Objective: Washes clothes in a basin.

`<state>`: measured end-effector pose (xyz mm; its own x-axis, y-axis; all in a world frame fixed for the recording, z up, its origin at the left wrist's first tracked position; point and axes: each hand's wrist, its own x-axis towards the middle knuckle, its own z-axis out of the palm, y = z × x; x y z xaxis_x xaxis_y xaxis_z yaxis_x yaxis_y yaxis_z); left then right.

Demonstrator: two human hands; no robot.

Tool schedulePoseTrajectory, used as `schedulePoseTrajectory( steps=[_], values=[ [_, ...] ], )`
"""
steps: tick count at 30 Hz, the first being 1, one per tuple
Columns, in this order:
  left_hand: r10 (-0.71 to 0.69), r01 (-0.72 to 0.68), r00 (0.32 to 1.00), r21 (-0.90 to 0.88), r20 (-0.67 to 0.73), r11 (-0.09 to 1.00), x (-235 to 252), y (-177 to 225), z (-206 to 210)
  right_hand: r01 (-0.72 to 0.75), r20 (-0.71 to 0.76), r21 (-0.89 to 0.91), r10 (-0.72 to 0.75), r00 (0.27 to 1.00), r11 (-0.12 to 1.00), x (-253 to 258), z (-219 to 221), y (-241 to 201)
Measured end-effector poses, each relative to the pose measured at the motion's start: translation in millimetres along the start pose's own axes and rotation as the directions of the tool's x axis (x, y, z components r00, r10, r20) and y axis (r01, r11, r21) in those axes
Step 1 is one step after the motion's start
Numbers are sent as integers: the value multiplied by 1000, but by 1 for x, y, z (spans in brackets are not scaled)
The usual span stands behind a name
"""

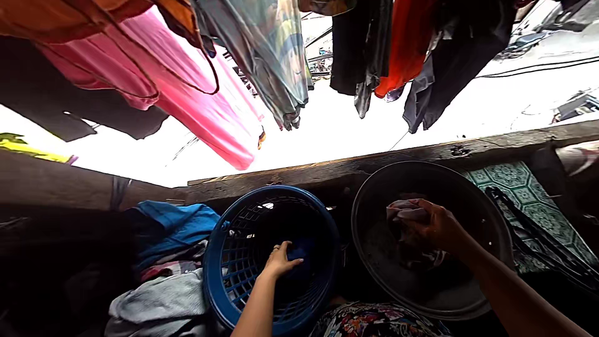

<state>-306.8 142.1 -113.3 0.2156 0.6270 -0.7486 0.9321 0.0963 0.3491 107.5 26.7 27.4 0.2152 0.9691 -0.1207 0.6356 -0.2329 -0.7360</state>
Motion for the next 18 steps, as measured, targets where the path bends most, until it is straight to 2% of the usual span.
schedulePoseTrajectory(
  steps=[2, 3, 5, 6, 8, 13, 15, 16, 18],
  values=[
    [-25, 25, 996, -2, 91, 1000, 0, 2, 15, 10, 101, -89, -1, 995, 996, 6, 29, 11],
    [-24, 24, 989, 5, 145, 1000, -2, 3, 21, 7, 212, -176, 31, 977, 984, 6, 44, 19],
    [-31, 30, 977, 10, 210, 1000, -8, 4, 28, -10, 467, -391, 208, 860, 920, 5, 69, 32],
    [-38, 36, 976, 14, 214, 999, -10, 4, 29, 11, 536, -462, 269, 800, 887, 3, 82, 40],
    [-33, 30, 983, 24, 183, 999, -14, 4, 26, 64, 569, -526, 295, 768, 848, -4, 102, 59],
    [36, -36, 998, 0, 50, 999, -36, 20, 6, 85, 607, -600, 384, 696, 795, -8, 118, 66],
    [131, -134, 989, -35, -66, 990, -47, 34, -1, 10, 572, -541, 359, 737, 841, -10, 120, 68],
    [202, -215, 965, -63, -165, 975, -53, 42, -2, -32, 540, -486, 329, 774, 873, -10, 118, 65],
    [331, -408, 852, -119, -406, 905, -63, 62, -2, -68, 488, -388, 268, 831, 919, -3, 112, 61]
  ],
)
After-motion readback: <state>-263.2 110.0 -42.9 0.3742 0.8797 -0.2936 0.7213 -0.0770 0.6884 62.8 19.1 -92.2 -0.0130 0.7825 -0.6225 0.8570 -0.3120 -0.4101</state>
